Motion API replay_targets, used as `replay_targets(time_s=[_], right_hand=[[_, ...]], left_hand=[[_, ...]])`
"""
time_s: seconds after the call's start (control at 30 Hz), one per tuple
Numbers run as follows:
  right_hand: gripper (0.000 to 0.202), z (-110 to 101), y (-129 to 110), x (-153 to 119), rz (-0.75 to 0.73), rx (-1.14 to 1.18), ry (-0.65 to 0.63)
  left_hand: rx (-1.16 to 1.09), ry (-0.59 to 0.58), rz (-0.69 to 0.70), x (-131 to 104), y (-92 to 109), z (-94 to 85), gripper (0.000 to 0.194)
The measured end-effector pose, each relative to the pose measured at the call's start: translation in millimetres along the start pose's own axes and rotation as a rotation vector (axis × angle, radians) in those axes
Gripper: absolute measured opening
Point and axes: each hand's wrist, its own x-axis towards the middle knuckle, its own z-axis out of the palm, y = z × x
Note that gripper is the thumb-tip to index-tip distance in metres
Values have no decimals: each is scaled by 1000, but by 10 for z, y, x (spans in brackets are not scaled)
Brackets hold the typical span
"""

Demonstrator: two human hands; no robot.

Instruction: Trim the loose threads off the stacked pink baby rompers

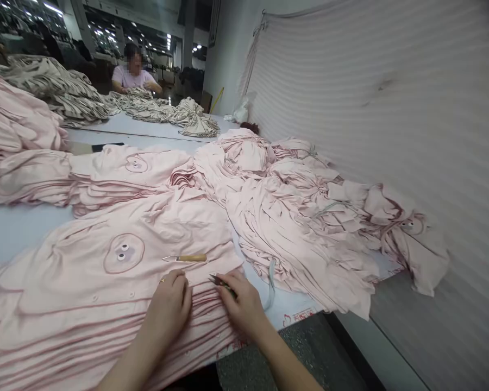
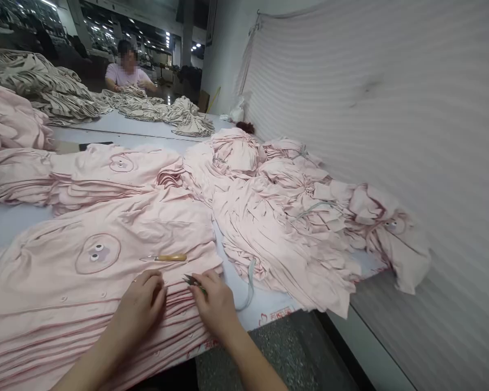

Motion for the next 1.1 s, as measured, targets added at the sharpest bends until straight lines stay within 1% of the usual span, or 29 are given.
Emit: replay_targets(time_s=[0.07,0.17,0.23,0.33,0.47,0.73,0.93,1.1], right_hand=[[25,76,-69,59,-9,-158,-68],[18,153,-172,150,-33,-383,-184],[12,168,-217,195,-41,-470,-248],[10,169,-247,242,-59,-509,-303],[8,192,-268,285,-81,-523,-325],[8,176,-320,296,-56,-534,-320],[12,278,-309,331,-54,-537,-318],[13,272,-345,346,-26,-529,-316]], left_hand=[[99,11,25,8,8,27,15],[137,18,43,4,9,48,19],[126,31,42,-7,7,58,19],[99,60,47,-26,3,75,19],[76,91,42,-44,-5,90,17],[45,102,13,-50,-21,91,16],[93,107,23,-66,-15,126,15],[99,112,24,-72,-35,139,15]])
